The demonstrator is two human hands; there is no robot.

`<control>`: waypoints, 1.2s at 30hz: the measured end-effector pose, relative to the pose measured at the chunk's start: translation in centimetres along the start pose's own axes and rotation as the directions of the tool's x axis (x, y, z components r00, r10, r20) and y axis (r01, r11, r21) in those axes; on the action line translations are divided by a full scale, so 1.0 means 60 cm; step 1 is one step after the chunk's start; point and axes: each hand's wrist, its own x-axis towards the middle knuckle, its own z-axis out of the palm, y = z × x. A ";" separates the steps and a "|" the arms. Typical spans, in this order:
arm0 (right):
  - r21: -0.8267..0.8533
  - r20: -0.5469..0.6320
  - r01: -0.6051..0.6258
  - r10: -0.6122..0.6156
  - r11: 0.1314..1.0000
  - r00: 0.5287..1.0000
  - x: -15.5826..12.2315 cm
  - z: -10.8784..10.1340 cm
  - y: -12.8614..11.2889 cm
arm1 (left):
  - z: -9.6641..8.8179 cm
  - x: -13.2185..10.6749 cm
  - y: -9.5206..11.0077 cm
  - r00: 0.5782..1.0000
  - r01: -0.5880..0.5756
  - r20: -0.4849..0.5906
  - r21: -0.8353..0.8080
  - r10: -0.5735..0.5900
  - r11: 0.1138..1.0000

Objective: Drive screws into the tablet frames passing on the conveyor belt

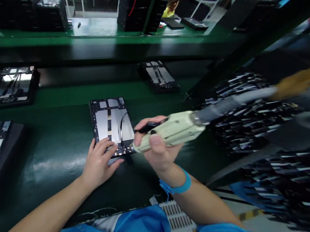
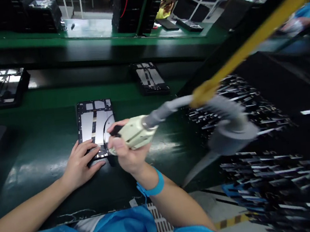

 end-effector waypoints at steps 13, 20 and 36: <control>-0.034 0.128 -0.092 0.096 0.995 0.987 -0.031 0.031 0.045 | -0.009 0.006 0.011 0.999 0.036 0.032 -0.045 -0.035 0.998; -0.106 0.132 -0.140 0.153 0.985 0.979 -0.042 0.023 0.058 | -0.005 0.003 0.006 1.000 0.022 0.023 -0.031 -0.021 0.999; 0.059 0.001 -0.035 0.035 0.998 0.999 0.015 -0.019 0.019 | 0.011 0.094 -0.083 0.996 0.086 0.016 0.248 -0.093 0.965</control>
